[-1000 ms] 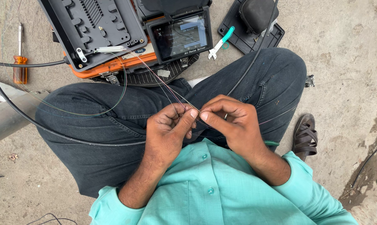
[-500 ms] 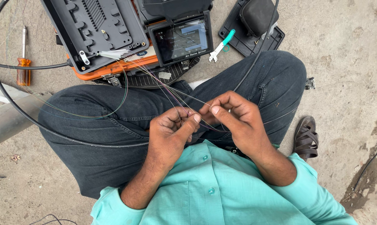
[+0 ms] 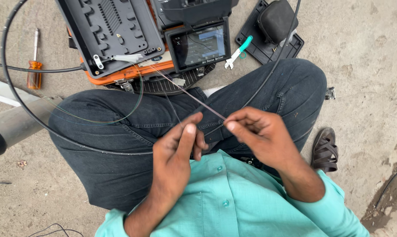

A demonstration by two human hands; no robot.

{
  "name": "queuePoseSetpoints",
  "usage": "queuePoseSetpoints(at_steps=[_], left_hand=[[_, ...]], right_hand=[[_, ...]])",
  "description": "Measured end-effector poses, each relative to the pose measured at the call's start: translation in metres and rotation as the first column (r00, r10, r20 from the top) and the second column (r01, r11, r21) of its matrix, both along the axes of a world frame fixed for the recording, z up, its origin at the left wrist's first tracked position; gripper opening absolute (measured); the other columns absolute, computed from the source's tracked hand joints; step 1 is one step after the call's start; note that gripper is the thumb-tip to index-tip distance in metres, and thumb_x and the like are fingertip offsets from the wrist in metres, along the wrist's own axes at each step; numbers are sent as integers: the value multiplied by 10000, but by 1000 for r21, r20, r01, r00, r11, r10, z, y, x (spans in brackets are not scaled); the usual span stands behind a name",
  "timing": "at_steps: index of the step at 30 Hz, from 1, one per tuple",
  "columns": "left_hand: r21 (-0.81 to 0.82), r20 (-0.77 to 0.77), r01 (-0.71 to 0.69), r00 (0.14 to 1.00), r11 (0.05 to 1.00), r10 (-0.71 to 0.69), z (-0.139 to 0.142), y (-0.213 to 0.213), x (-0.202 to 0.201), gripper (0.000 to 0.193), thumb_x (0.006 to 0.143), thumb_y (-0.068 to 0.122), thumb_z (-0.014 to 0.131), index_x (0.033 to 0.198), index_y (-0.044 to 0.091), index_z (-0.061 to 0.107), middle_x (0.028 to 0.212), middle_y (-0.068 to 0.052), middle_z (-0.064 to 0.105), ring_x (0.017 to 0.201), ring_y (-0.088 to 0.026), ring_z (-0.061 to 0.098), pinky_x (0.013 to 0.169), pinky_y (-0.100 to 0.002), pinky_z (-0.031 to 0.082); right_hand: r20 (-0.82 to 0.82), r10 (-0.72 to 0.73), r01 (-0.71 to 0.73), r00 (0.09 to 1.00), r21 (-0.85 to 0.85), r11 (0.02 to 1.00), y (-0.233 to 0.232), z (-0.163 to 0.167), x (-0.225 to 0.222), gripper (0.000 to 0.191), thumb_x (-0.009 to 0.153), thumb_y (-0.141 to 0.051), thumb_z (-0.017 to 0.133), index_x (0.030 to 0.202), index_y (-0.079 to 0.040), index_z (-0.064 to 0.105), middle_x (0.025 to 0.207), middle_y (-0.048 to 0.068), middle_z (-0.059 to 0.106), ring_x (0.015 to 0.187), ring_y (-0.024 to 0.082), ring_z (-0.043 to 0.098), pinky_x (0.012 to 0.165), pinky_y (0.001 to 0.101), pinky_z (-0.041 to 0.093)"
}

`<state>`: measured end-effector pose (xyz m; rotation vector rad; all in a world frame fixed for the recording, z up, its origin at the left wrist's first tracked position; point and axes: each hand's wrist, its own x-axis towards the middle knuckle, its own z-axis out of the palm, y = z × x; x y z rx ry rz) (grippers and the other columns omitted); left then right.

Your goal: The person sits on the ground with a fiber optic splicing kit and splices a fiber optic cable. They handle the loose fiber, place it into a fiber cleaver and cut it, load the prepared fiber ends into the fusion splicer, operate the splicer, and manipulate the small fiber and connector parts by hand throughout.

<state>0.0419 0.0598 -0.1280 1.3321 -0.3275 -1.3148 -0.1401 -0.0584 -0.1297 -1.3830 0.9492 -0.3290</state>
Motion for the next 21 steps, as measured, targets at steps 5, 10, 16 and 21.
queuePoseSetpoints(at_steps=[5,10,16,21], left_hand=[[-16,136,61,989,998,-58,31,13,-2,331,1080,186,509,1241,-16,717,757,-5,625,626,-49,492,554,-205,432],[-112,222,155,967,982,-127,51,9,-2,312,1084,179,494,1241,14,707,760,2,629,636,-36,524,558,-214,465],[-210,229,253,952,945,-204,72,-2,-4,308,1097,187,495,1249,13,698,753,-9,652,629,-48,569,565,-229,509],[-170,233,412,900,895,-370,88,-5,-6,299,1095,204,484,1142,4,702,727,-26,673,589,-83,621,544,-247,526]], right_hand=[[-45,-72,67,996,-101,993,-5,-2,-12,151,972,-59,686,1094,6,746,872,-12,728,740,-7,588,622,173,469],[-138,-102,79,985,-166,983,-5,6,-10,171,981,-60,729,1131,0,783,819,18,689,674,25,494,563,194,388],[-189,-53,-105,981,-736,669,4,46,15,339,834,-54,774,1160,13,710,1177,142,682,1019,234,664,863,315,521],[-58,82,-92,995,-855,510,2,68,38,451,784,-93,836,1203,-34,680,1256,165,643,1075,309,677,900,353,557]])
